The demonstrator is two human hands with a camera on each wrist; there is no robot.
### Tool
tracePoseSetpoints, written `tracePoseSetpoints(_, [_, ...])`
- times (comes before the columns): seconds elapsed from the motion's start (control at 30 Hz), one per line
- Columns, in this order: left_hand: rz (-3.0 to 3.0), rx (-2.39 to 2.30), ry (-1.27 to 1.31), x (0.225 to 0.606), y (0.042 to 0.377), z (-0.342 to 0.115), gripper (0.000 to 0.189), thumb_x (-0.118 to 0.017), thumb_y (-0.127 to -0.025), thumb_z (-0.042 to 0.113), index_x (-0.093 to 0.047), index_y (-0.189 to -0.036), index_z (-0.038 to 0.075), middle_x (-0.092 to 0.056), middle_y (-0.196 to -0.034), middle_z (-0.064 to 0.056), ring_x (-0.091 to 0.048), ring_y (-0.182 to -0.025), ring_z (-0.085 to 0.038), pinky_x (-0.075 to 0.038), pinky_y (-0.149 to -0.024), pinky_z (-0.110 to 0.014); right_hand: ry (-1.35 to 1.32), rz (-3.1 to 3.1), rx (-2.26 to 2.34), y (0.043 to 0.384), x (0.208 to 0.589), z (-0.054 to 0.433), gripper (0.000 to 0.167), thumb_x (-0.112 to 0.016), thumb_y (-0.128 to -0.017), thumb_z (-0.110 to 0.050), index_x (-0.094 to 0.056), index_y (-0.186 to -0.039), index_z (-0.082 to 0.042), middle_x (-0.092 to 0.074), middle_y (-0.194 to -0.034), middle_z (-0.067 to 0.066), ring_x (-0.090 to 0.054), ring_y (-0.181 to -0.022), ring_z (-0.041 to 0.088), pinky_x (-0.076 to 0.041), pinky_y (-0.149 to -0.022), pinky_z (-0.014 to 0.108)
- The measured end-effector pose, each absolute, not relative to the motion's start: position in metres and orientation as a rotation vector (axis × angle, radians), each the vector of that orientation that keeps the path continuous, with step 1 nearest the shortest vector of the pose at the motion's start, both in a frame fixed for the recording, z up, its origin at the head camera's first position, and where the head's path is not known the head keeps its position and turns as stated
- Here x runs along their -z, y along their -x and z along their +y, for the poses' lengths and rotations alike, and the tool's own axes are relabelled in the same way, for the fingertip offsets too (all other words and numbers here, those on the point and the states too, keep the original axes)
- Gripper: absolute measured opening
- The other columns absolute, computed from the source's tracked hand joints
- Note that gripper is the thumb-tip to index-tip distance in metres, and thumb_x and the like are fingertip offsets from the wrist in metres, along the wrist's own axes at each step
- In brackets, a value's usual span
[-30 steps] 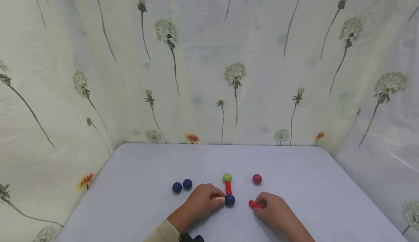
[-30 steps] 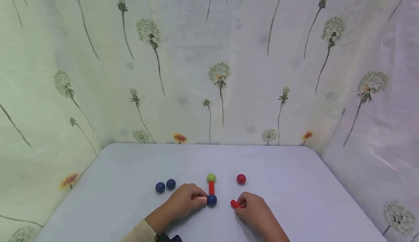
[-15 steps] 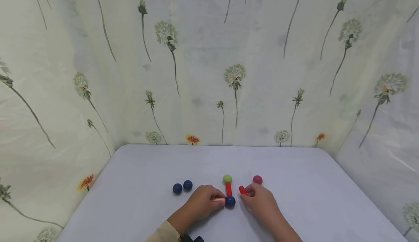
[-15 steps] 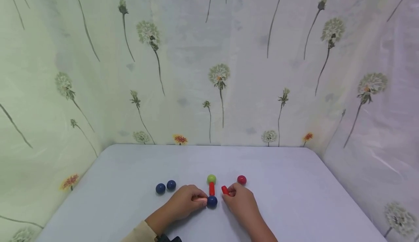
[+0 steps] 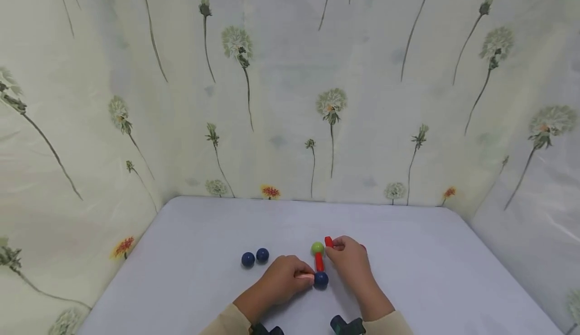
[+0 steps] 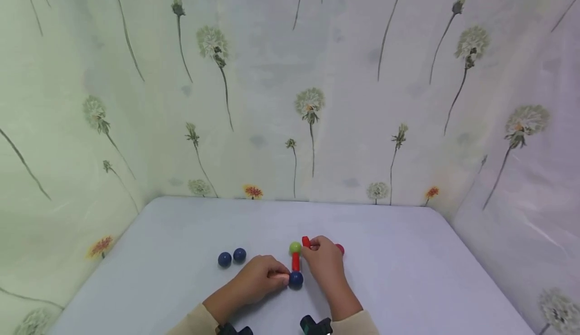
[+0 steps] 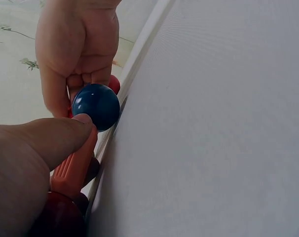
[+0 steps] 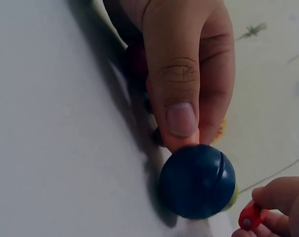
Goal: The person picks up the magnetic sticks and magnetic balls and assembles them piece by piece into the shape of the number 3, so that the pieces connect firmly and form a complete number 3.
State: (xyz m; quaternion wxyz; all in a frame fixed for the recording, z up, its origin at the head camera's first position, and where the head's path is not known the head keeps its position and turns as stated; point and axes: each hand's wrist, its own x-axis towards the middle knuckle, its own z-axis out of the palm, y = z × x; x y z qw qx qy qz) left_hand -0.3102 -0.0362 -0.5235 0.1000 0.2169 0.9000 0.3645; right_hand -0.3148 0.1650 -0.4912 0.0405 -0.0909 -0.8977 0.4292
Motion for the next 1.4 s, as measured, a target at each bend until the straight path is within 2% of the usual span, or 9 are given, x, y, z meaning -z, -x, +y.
tracePoseSetpoints(0.3, [2.687,-1.047,-0.636,0.520,0.309,-0.035,0.013,-0.079,-0.094,0.038,-0.083,-0.103,0.030,-0.068,-0.089,0.019,-0.057,-0.086,-0.003,-0.046,-0.079,-0.030,0.356,-2.720,-1.420,0.334,0.486,0.151,0.039,-0.071,-0.097,-0.022,-0.066,-0.132,-0.007,-0.069,-0.118,0.014,-0.064,-0.099,0.027,-0.060,-0.082,0.036])
tracePoseSetpoints(0.5, [2.687,-1.058,-0.656,0.522,0.307,-0.035,0.013,-0.078,-0.095,0.038,-0.083,-0.102,0.028,-0.068,-0.088,0.019,-0.057,-0.085,-0.001,-0.045,-0.079,-0.030,0.425,-2.697,-1.474,0.340,0.490,0.145,0.040,-0.070,-0.099,-0.024,-0.064,-0.135,-0.008,-0.068,-0.122,0.015,-0.064,-0.103,0.028,-0.060,-0.085,0.037])
tracePoseSetpoints(0.8, [2.726,-1.035,-0.688,0.524,0.308,-0.037,0.014,-0.078,-0.095,0.038,-0.083,-0.103,0.028,-0.069,-0.089,0.019,-0.058,-0.087,0.000,-0.047,-0.082,-0.029,0.388,-2.691,-1.513,0.352,0.498,0.141,0.041,-0.070,-0.100,-0.026,-0.063,-0.137,-0.009,-0.068,-0.126,0.015,-0.065,-0.109,0.029,-0.059,-0.094,0.042])
tracePoseSetpoints(1.4, [2.708,-1.052,-0.727,0.521,0.310,-0.036,0.016,-0.078,-0.095,0.038,-0.083,-0.104,0.026,-0.069,-0.088,0.018,-0.058,-0.086,0.000,-0.047,-0.080,-0.028,0.379,-2.737,-1.438,0.360,0.512,0.138,0.042,-0.070,-0.100,-0.028,-0.066,-0.137,-0.009,-0.070,-0.122,0.015,-0.063,-0.105,0.029,-0.059,-0.086,0.037])
